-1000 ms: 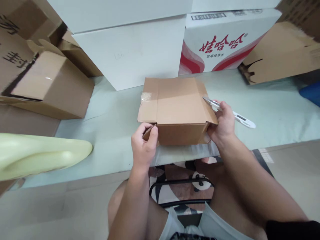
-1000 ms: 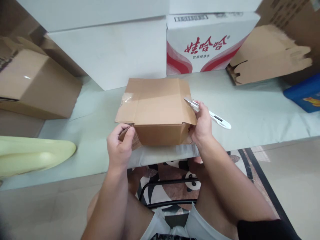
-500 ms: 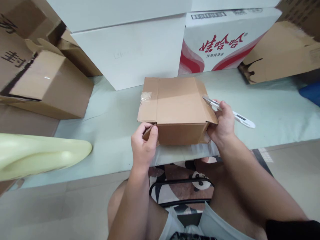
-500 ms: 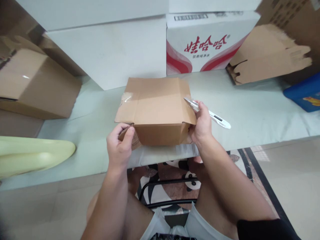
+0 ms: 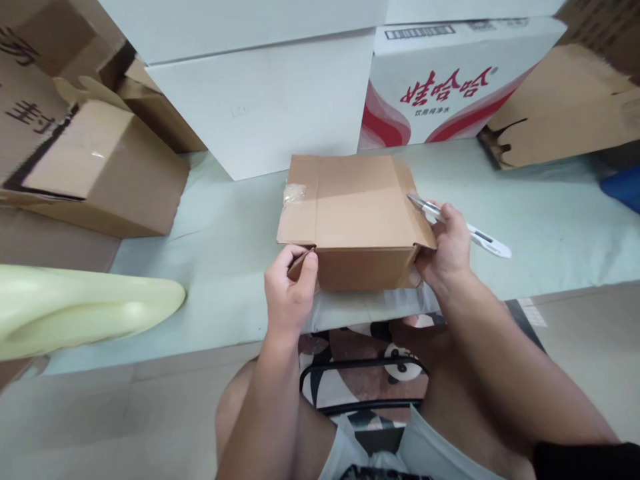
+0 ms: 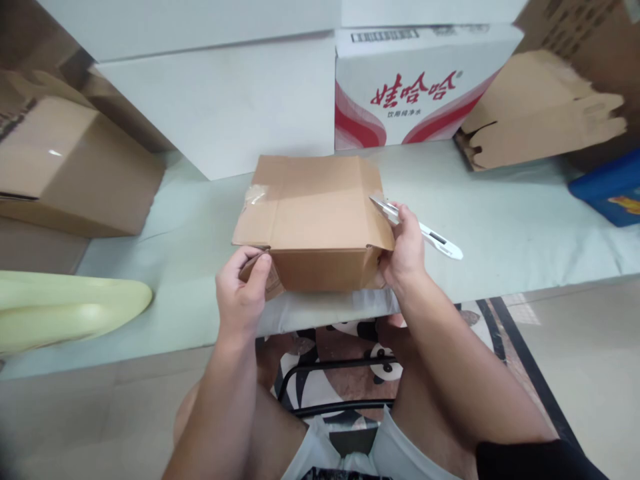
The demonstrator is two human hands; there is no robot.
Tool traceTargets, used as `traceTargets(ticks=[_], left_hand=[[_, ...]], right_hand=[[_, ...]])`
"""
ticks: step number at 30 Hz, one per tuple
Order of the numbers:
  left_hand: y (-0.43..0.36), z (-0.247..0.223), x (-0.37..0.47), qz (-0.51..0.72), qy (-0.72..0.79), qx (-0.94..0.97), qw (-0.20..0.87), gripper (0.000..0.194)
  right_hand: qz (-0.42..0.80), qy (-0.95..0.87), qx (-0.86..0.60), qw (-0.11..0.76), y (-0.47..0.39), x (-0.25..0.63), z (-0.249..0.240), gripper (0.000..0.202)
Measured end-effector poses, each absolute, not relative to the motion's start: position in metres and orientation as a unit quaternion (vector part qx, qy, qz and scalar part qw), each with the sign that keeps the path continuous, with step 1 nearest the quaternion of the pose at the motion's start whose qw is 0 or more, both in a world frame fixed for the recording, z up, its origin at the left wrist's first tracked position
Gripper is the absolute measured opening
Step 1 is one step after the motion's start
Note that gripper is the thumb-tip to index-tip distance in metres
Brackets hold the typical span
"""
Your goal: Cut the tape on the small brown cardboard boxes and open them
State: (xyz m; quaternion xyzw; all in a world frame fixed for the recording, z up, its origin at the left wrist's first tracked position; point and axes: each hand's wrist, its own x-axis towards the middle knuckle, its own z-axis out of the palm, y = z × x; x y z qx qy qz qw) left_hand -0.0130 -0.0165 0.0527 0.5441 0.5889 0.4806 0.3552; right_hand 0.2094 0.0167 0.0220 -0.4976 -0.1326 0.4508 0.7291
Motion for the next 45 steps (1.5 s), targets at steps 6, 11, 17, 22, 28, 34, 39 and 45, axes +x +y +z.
traceTargets(ticks=[6, 11, 17, 22, 28, 34, 39, 45], left_hand=[[-0.0161, 0.0525, -0.0132, 0.483, 0.585, 0.545, 0.358, 0.026], [-0.0168, 0.0526, -0.0131, 0.479, 0.588, 0.543, 0.360, 0.027], [-0.0158, 0.0537, -0.0128, 0.477, 0.589, 0.541, 0.364, 0.028], [-0.0165, 0.0531, -0.0125, 0.476, 0.589, 0.541, 0.366, 0.027], [-0.0162, 0.0517, -0.0134, 0.475, 0.588, 0.542, 0.367, 0.028], [-0.0160, 0.0525, -0.0129, 0.476, 0.587, 0.544, 0.365, 0.027], [-0.0157, 0.0527, -0.0128, 0.478, 0.587, 0.540, 0.368, 0.027], [-0.0155, 0.0516, -0.0128, 0.479, 0.586, 0.540, 0.367, 0.027]], right_hand=[[0.453, -0.154, -0.484, 0.733, 0.0156, 0.2093, 0.0209, 0.034], [0.457, -0.123, -0.493, 0.730, 0.0154, 0.2069, 0.0230, 0.035], [0.454, -0.140, -0.495, 0.727, 0.0152, 0.2058, 0.0221, 0.037], [0.458, -0.131, -0.494, 0.727, 0.0147, 0.2049, 0.0231, 0.037], [0.460, -0.119, -0.491, 0.731, 0.0158, 0.2039, 0.0243, 0.035], [0.459, -0.137, -0.487, 0.730, 0.0156, 0.2045, 0.0234, 0.036], [0.461, -0.128, -0.490, 0.729, 0.0159, 0.2049, 0.0239, 0.035], [0.462, -0.125, -0.488, 0.730, 0.0161, 0.2044, 0.0253, 0.034]])
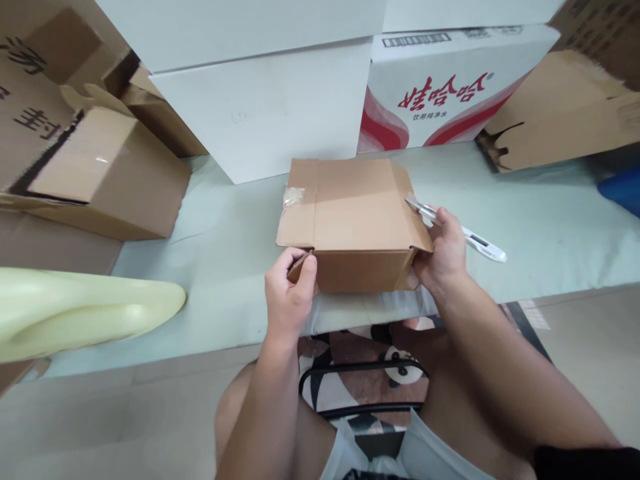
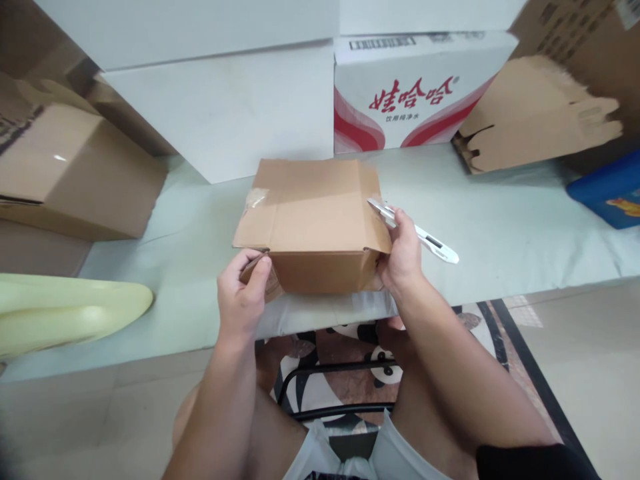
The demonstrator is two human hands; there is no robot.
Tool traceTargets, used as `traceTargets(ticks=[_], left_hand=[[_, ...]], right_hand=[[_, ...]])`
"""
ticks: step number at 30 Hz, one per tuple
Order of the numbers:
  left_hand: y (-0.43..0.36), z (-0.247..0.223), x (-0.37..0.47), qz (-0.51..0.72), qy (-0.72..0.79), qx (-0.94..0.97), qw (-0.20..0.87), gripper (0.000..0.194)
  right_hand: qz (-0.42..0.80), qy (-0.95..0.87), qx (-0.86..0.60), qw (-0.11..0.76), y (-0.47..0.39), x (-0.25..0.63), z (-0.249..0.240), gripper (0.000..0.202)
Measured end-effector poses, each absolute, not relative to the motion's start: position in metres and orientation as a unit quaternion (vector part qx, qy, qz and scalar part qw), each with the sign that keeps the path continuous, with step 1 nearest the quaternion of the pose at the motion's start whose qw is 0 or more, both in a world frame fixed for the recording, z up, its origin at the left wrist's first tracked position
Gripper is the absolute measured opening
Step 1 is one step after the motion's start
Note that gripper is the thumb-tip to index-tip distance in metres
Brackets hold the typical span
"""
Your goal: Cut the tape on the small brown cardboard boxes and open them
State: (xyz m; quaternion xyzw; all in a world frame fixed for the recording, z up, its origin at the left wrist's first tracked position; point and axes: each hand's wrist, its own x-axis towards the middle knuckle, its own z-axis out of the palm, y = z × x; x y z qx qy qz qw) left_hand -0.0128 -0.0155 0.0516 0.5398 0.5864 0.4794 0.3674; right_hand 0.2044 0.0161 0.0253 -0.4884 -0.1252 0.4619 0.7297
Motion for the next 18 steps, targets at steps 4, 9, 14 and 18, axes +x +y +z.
traceTargets(ticks=[4, 9, 14, 18], left_hand=[[-0.0163, 0.0525, -0.0128, 0.479, 0.587, 0.539, 0.368, 0.026], [-0.0161, 0.0535, -0.0126, 0.483, 0.583, 0.540, 0.368, 0.026], [-0.0156, 0.0526, -0.0126, 0.485, 0.581, 0.541, 0.368, 0.027], [-0.0165, 0.0520, -0.0130, 0.486, 0.580, 0.542, 0.367, 0.027]], right_hand=[[0.463, -0.117, -0.492, 0.728, 0.0157, 0.2042, 0.0256, 0.033], [0.458, -0.121, -0.495, 0.728, 0.0160, 0.2050, 0.0241, 0.033], [0.464, -0.135, -0.487, 0.728, 0.0166, 0.2067, 0.0216, 0.034], [0.458, -0.144, -0.489, 0.729, 0.0168, 0.2073, 0.0203, 0.034]])
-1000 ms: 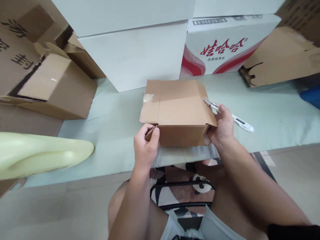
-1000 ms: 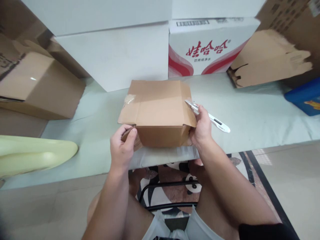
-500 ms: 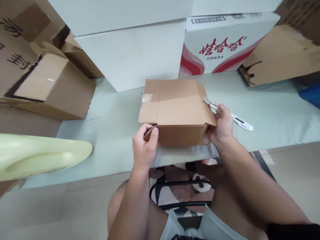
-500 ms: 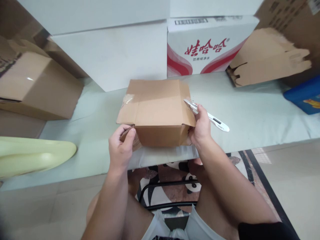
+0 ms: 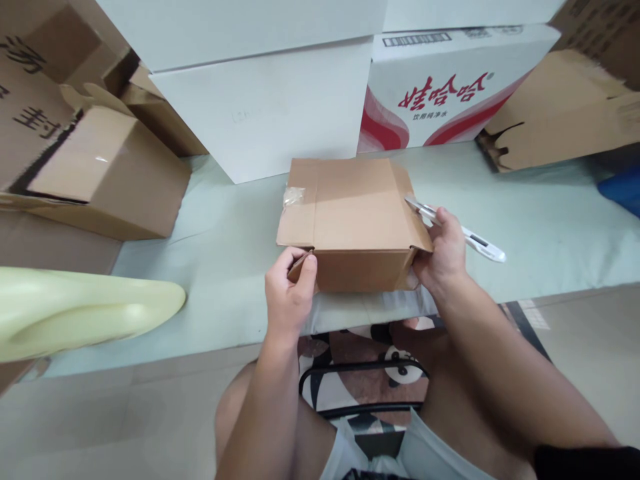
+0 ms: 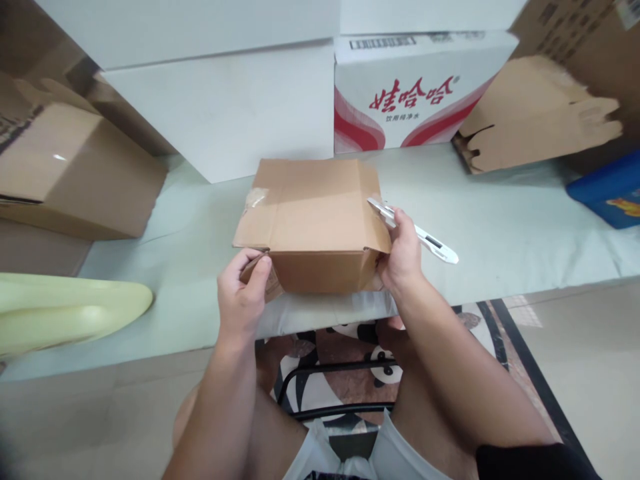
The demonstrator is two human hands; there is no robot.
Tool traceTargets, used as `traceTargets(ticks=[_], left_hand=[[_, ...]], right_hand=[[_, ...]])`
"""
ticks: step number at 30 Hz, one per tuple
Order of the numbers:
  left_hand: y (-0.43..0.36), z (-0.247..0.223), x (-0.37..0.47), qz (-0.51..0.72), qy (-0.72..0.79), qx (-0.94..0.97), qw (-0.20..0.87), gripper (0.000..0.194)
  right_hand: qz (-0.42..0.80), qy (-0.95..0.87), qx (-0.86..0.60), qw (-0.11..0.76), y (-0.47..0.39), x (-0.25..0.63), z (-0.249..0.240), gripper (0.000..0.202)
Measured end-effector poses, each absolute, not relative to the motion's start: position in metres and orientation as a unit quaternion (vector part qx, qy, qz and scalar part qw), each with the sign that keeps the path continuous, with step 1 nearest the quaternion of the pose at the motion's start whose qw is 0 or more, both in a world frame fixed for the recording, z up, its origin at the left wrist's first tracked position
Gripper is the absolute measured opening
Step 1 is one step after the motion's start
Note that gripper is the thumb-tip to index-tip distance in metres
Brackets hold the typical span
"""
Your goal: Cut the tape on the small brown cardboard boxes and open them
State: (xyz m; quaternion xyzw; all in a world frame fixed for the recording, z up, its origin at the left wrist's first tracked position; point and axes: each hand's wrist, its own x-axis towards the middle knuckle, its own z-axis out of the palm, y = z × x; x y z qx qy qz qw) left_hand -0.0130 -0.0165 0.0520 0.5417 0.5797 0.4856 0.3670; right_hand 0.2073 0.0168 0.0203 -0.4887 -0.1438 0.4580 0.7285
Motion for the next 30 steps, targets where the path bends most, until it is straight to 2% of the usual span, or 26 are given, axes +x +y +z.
traceTargets(ticks=[7, 22, 30], left_hand=[[-0.0161, 0.0495, -0.0129, 0.485, 0.578, 0.543, 0.369, 0.026], [-0.0167, 0.0458, -0.0115, 0.494, 0.579, 0.516, 0.394, 0.027], [-0.0162, 0.0465, -0.0113, 0.500, 0.574, 0.519, 0.391, 0.026]], right_hand=[[0.464, -0.143, -0.494, 0.721, 0.0158, 0.2072, 0.0207, 0.037], [0.462, -0.108, -0.502, 0.723, 0.0172, 0.2046, 0.0210, 0.028], [0.469, -0.136, -0.502, 0.714, 0.0149, 0.2076, 0.0202, 0.032]])
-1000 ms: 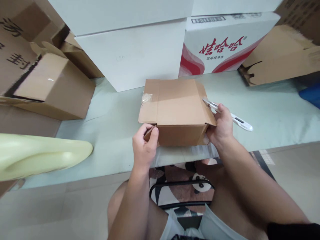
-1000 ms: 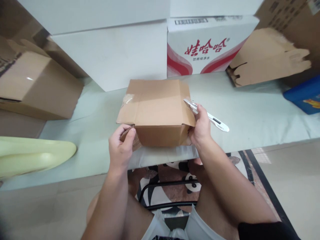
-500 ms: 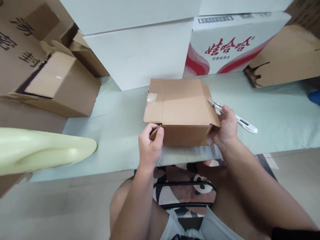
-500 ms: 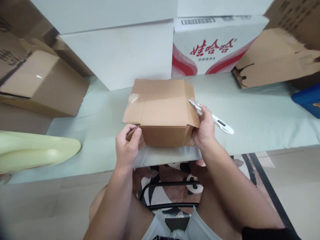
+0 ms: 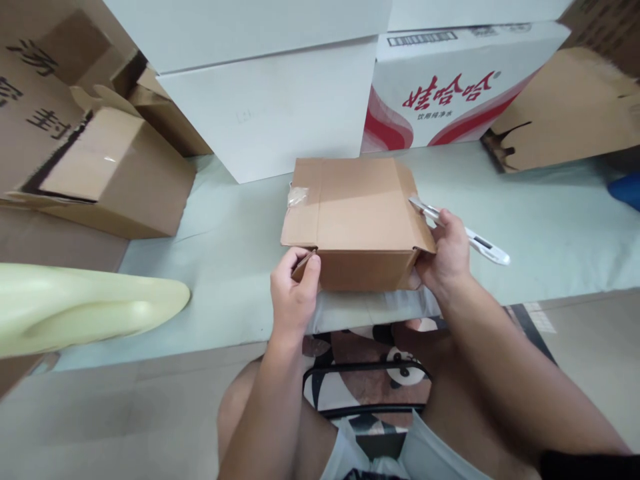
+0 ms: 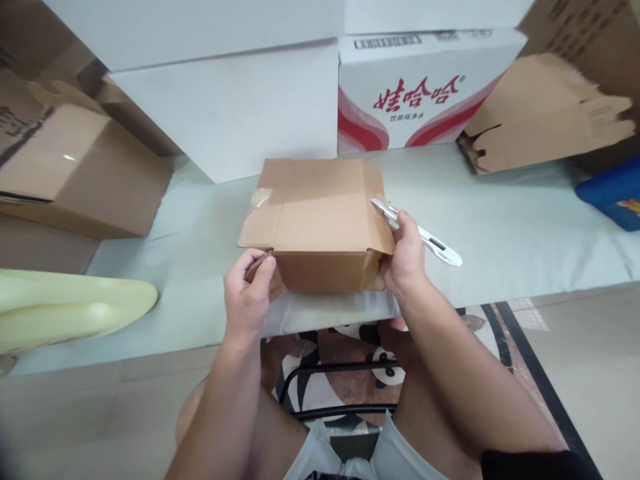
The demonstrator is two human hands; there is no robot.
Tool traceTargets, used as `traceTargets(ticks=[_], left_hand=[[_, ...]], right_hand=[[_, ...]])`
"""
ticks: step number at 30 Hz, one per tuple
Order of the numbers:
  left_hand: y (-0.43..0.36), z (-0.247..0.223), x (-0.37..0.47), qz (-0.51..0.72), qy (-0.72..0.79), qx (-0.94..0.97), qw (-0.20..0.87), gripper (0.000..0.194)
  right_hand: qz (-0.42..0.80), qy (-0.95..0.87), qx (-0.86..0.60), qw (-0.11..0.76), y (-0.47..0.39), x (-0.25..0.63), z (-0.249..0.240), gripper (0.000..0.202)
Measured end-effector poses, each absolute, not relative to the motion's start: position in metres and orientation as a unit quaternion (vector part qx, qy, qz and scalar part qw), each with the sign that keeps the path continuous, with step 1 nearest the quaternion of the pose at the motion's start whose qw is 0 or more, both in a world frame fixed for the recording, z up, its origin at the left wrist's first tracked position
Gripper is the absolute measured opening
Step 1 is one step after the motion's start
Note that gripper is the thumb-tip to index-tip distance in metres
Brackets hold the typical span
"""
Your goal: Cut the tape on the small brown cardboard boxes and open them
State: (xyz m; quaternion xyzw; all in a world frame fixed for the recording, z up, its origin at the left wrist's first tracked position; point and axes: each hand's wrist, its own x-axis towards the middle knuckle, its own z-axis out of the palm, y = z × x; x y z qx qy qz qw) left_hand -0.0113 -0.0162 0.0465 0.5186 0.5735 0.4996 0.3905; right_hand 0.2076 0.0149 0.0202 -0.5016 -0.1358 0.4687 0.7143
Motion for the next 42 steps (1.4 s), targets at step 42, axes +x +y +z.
traceTargets(ticks=[42], left_hand=[[-0.0151, 0.0480, -0.0108, 0.490, 0.584, 0.516, 0.390, 0.026]], right_hand=[[0.470, -0.149, -0.498, 0.714, 0.0152, 0.2066, 0.0215, 0.036]])
